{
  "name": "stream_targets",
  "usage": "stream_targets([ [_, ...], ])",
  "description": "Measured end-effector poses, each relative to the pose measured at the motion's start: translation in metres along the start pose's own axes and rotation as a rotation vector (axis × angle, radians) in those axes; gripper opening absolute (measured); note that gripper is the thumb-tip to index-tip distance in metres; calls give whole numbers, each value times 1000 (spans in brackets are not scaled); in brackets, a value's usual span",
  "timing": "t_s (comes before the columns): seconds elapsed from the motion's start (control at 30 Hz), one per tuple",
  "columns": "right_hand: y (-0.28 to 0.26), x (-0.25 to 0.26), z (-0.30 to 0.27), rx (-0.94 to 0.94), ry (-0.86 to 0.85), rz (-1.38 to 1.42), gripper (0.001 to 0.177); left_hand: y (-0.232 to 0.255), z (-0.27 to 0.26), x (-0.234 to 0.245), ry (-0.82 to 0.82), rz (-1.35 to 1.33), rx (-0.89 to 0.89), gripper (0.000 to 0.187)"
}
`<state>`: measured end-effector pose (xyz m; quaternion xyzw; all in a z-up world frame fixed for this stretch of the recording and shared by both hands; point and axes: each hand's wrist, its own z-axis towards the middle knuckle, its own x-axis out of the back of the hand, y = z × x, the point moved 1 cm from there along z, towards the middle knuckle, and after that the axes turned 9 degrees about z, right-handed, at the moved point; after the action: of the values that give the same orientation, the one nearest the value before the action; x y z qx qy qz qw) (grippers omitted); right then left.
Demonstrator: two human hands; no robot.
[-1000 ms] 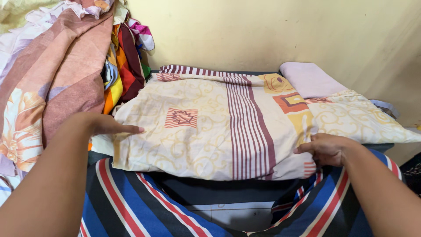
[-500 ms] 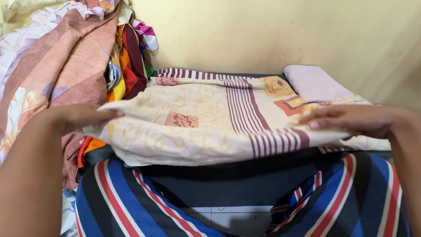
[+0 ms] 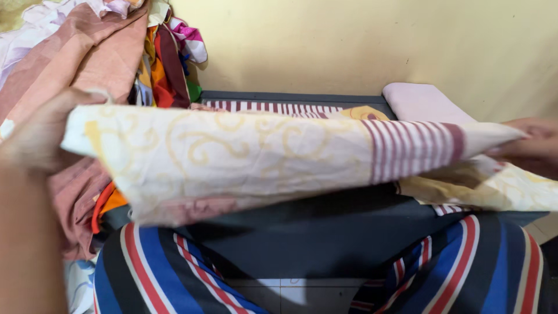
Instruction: The person folds several pieces of bedding one by one on a dark table. They unfold each item, align edges, fold in half or thirds, and stack the finished pieces on the right side of the table.
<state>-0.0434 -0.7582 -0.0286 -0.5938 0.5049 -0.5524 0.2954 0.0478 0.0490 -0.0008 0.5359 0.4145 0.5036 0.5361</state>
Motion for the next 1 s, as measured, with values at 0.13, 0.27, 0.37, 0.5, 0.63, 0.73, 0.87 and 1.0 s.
stream_targets([
  [0.13,12,20,20,-139,141,185,41,-11,9,54,-45,60,280,69],
  [0.27,18,22,66,-176,200,383,42,-14,9,55,-253,-140,90,72],
  [0.37,18,10,109,-163,205,539,43,-13,28,11,-221,-228,34,74],
  [0.5,11,-38,146,-283,136,604,45,-18,74,-62,-40,-64,245,78],
  [0.63,16,-82,139,-436,99,542,47,-49,92,-103,-199,5,477,87],
  [0.73,5,-93,118,-414,91,369,36,-66,92,-107,-124,392,561,78],
  [0.87,-31,-97,104,-179,167,212,29,-72,91,-100,120,828,289,67],
  [1.0,-55,-94,120,130,325,167,32,-80,93,-102,282,447,161,47],
])
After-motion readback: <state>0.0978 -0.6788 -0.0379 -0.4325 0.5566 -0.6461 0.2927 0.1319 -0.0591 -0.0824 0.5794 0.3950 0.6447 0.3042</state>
